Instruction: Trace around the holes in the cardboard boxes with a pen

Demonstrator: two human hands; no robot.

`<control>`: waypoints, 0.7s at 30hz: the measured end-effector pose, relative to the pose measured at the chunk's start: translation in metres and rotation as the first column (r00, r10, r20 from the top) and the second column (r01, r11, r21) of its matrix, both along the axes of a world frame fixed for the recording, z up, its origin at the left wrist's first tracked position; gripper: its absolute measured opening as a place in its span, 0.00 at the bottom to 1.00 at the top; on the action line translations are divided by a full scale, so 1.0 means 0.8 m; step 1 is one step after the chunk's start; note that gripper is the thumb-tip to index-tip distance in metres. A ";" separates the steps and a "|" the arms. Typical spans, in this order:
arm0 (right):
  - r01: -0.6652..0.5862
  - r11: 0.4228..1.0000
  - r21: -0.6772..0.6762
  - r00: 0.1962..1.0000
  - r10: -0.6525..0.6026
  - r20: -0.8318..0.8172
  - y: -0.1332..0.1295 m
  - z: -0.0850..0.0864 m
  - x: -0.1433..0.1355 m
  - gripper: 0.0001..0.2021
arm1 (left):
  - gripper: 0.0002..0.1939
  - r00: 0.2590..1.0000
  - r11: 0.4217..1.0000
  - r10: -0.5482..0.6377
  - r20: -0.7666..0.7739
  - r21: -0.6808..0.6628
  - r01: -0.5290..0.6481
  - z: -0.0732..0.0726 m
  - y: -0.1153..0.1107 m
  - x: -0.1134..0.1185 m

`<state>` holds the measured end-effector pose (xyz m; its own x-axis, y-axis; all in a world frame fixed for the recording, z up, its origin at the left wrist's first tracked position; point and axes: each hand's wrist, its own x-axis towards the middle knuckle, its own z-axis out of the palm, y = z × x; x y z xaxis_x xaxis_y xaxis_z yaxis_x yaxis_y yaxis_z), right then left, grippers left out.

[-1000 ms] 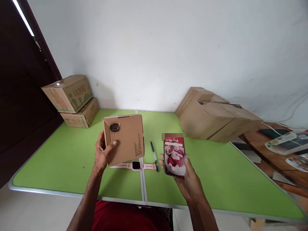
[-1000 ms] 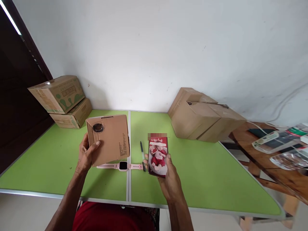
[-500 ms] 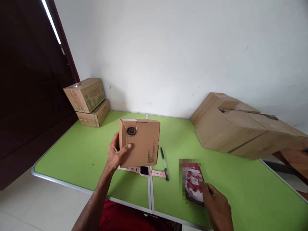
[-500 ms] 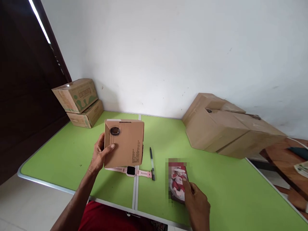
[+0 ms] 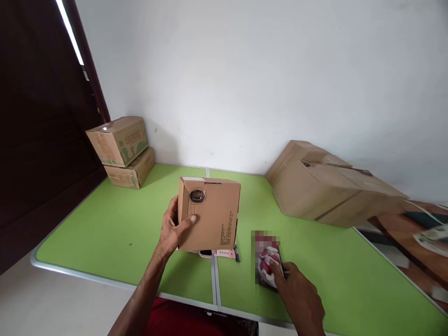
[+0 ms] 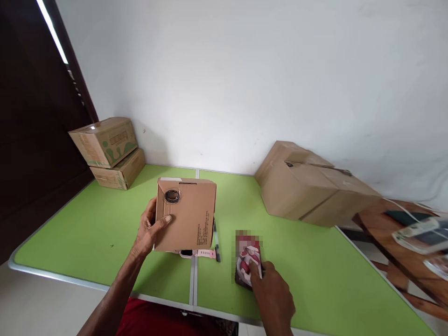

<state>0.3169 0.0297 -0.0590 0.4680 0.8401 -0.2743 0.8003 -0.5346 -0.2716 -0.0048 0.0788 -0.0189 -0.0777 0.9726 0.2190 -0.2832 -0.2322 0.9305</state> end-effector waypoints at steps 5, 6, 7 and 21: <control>0.026 0.999 0.047 1.000 -0.027 0.002 -0.003 0.007 -0.009 0.28 | 0.43 0.999 0.999 -0.036 -0.006 -0.023 0.036 -0.004 0.005 0.010; 0.026 0.998 0.061 1.000 -0.026 -0.001 -0.004 0.006 -0.009 0.27 | 0.43 0.999 0.999 -0.035 -0.005 -0.027 0.035 -0.005 0.006 0.010; 0.025 0.997 0.077 1.000 -0.025 -0.007 -0.005 0.005 -0.008 0.27 | 0.43 1.000 0.999 -0.030 -0.005 -0.028 0.030 -0.005 0.007 0.009; 0.132 0.802 0.582 0.654 0.371 -0.659 0.023 0.042 -0.083 0.36 | 0.39 0.997 0.998 -0.038 -0.068 -0.052 0.034 -0.005 0.007 0.021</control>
